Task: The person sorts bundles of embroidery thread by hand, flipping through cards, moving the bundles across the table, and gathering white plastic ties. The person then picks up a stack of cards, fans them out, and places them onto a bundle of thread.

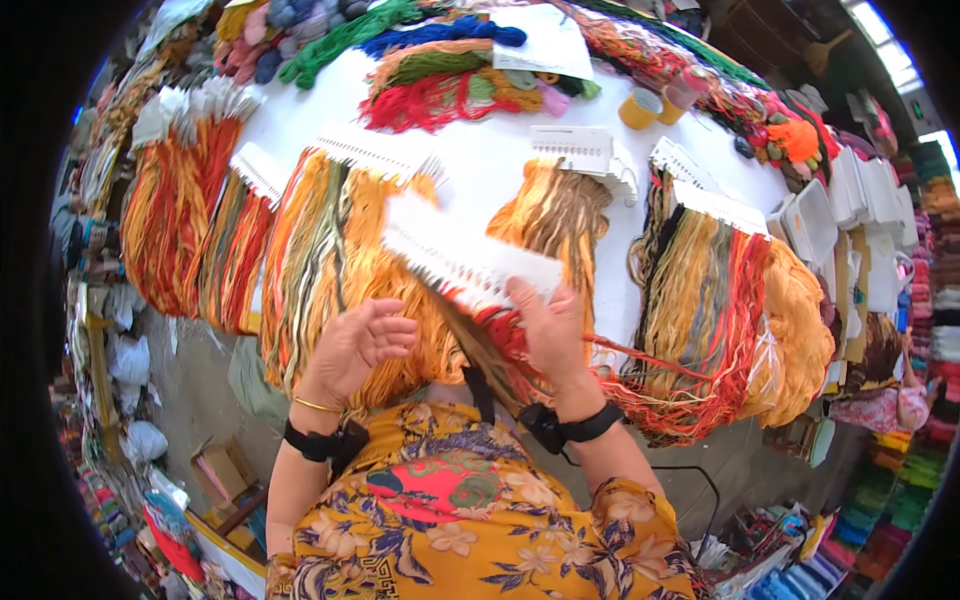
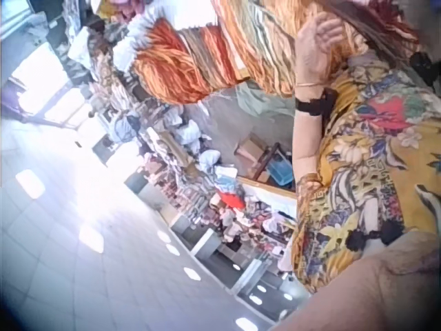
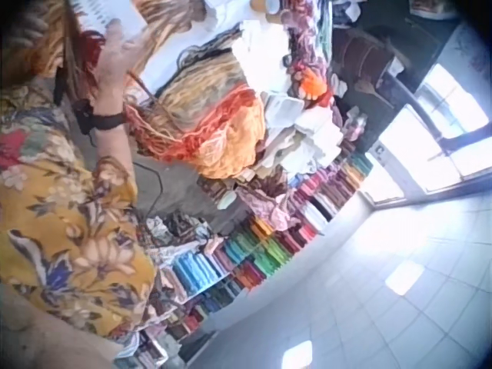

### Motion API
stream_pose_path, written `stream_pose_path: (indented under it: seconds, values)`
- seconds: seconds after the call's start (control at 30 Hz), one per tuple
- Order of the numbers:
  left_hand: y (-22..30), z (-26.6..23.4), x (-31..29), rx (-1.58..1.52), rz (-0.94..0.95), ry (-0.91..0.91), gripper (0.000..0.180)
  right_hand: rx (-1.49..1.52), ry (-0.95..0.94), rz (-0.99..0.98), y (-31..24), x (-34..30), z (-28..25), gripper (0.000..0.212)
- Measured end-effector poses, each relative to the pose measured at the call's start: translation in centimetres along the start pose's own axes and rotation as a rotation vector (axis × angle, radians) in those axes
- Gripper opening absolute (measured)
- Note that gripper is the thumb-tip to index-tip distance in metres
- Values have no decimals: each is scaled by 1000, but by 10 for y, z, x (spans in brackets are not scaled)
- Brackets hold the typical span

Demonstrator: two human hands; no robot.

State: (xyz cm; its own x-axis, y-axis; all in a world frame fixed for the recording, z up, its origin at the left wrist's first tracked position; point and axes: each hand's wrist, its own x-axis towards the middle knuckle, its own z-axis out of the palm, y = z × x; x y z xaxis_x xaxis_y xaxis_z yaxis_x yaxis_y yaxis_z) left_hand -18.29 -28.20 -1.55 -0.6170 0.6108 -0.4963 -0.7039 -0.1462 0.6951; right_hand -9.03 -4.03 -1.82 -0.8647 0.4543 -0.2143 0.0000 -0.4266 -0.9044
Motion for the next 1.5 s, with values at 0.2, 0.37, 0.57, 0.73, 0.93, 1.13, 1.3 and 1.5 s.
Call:
stream_pose_path:
  seconds: [0.2, 0.37, 0.57, 0.73, 0.93, 1.13, 1.3, 1.5]
  values:
    - [-31, 8, 65, -632, -187, 73, 38, -354, -341, 208, -3, -9, -7, 23]
    - [-41, 12, 76, -690, -32, -28, 18, -531, -1190, 367, -46, 50, -49, 56]
    - [-39, 20, 80, -586, 16, -205, 16, -1634, 2, -690, -35, 187, -96, 50]
    - [-35, 31, 77, -427, -40, -56, 19, -1946, 7, -689, -17, 241, -109, 57]
    - [-40, 14, 73, -452, -15, 9, 22, -2037, -22, -664, 6, 234, -120, 70]
    - [-42, 12, 77, -443, -29, -39, 26, -1865, 21, -578, -14, 248, -98, 73]
    - [-39, 19, 83, -383, -61, -83, 28, -2128, -166, -418, -13, 264, -87, 70]
    - [-37, 14, 80, -378, -63, -48, 23, -1920, -15, -787, 2, 233, -106, 55]
